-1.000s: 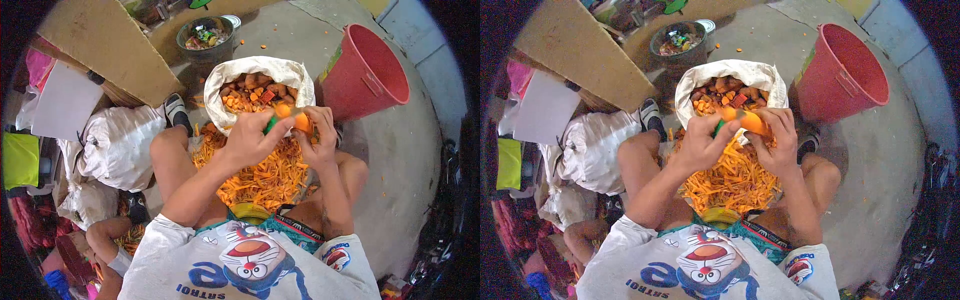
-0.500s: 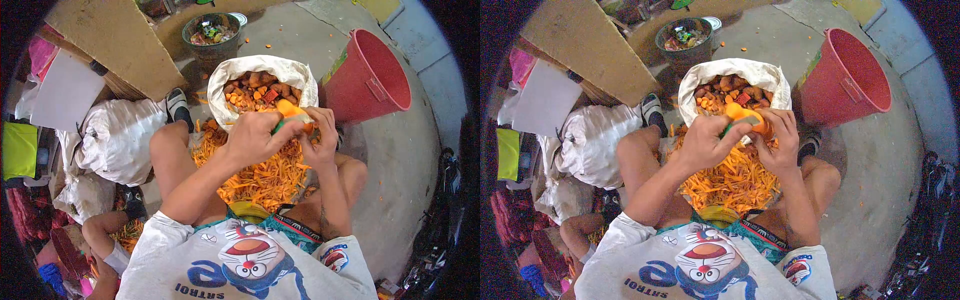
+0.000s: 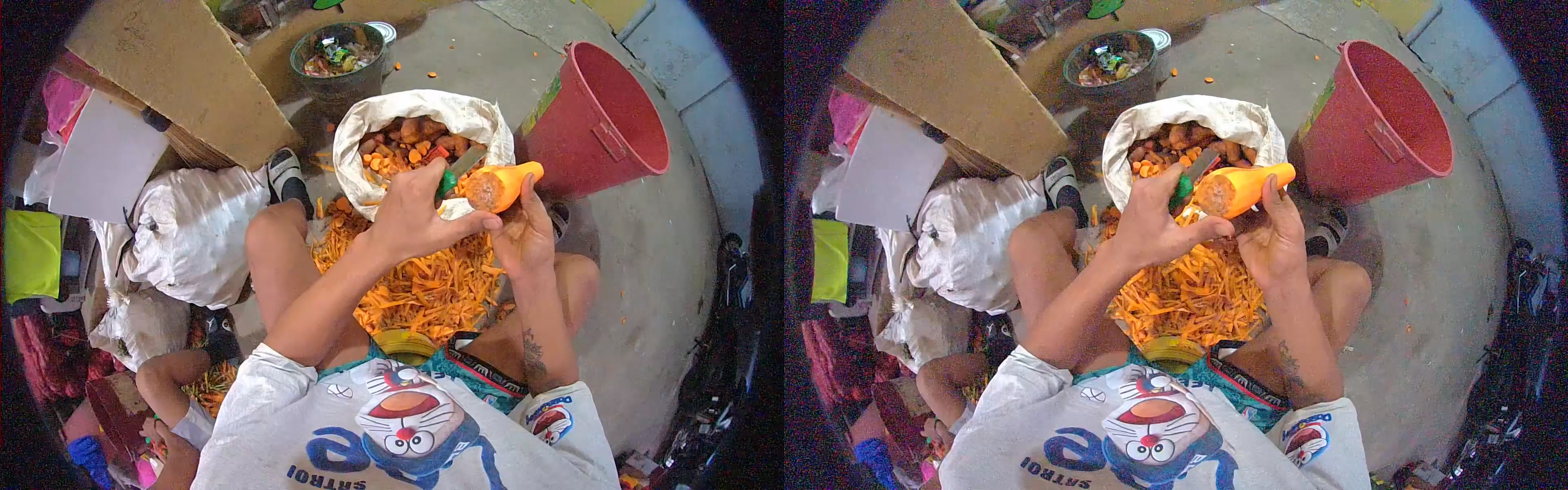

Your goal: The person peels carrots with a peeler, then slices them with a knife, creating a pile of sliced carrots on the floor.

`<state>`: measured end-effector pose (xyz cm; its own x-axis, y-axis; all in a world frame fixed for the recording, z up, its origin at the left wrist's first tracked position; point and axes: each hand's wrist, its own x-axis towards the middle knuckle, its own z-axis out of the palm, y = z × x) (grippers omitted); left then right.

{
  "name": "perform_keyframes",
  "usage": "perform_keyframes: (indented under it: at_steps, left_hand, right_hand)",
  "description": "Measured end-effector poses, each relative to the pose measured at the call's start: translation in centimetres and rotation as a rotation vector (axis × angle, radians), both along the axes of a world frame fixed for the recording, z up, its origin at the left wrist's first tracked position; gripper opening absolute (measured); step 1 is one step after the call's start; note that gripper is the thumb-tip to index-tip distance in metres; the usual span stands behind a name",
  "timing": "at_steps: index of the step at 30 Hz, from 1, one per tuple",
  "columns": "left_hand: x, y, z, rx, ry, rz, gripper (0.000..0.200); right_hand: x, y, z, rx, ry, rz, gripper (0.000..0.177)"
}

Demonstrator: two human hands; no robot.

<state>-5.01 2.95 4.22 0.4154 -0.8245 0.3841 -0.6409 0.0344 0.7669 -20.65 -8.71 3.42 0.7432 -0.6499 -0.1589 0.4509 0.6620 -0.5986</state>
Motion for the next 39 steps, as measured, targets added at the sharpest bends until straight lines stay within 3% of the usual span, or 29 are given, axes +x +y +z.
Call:
perform_keyframes:
  at_steps: [6,8,11,15,18,20,23,26,27,31,35,39]
  left_hand:
    - [-0.2,-0.3,-0.2,-0.071,0.043,-0.015,0.075]
    - [-0.1,-0.1,-0.2,-0.006,0.098,-0.043,0.057]
    - [-0.5,-0.9,-1.1,-0.201,0.170,-0.031,0.060]
    - [-0.5,-0.5,-0.9,-0.137,0.225,-0.034,0.054]
    - [-0.2,-0.2,-1.3,-0.118,0.071,-0.015,0.054]
    - [-0.4,-0.4,-1.9,-0.251,-0.146,0.013,0.055]
    - [-1.2,-0.1,-1.5,-0.247,-0.063,-0.101,0.047]
    - [-0.7,-0.2,-1.1,-0.160,0.129,-0.073,0.053]
    - [-0.2,-0.1,-0.3,-0.016,0.099,0.010,0.070]
    - [0.4,0.2,0.6,0.103,0.124,-0.008,0.072]
    - [2.7,0.9,1.0,0.108,0.000,0.026,0.068]
    - [2.4,0.9,0.7,-0.050,0.109,0.036,0.067]
  right_hand:
    - [0.3,0.6,-0.1,-0.077,-0.023,-0.072,0.039]
    - [0.4,1.1,-0.1,-0.036,0.000,-0.121,0.036]
    - [0.8,1.4,-0.5,-0.079,0.005,-0.196,0.032]
    - [1.4,2.0,-0.4,-0.093,-0.032,-0.242,0.029]
    - [1.6,2.4,0.1,-0.109,-0.036,-0.258,0.029]
    - [1.9,2.7,0.2,-0.242,0.052,-0.372,0.033]
    - [2.0,1.0,-0.9,-0.209,0.163,-0.416,0.035]
    - [1.4,-0.1,-0.2,-0.217,0.112,-0.298,0.049]
    - [1.3,-0.3,-0.1,-0.240,0.126,-0.288,0.050]
    - [1.3,-0.1,-0.2,-0.257,0.180,-0.199,0.048]
    - [0.7,-1.1,-1.7,-0.272,0.223,-0.139,0.042]
    - [1.7,-0.4,-1.1,-0.220,0.227,-0.187,0.039]
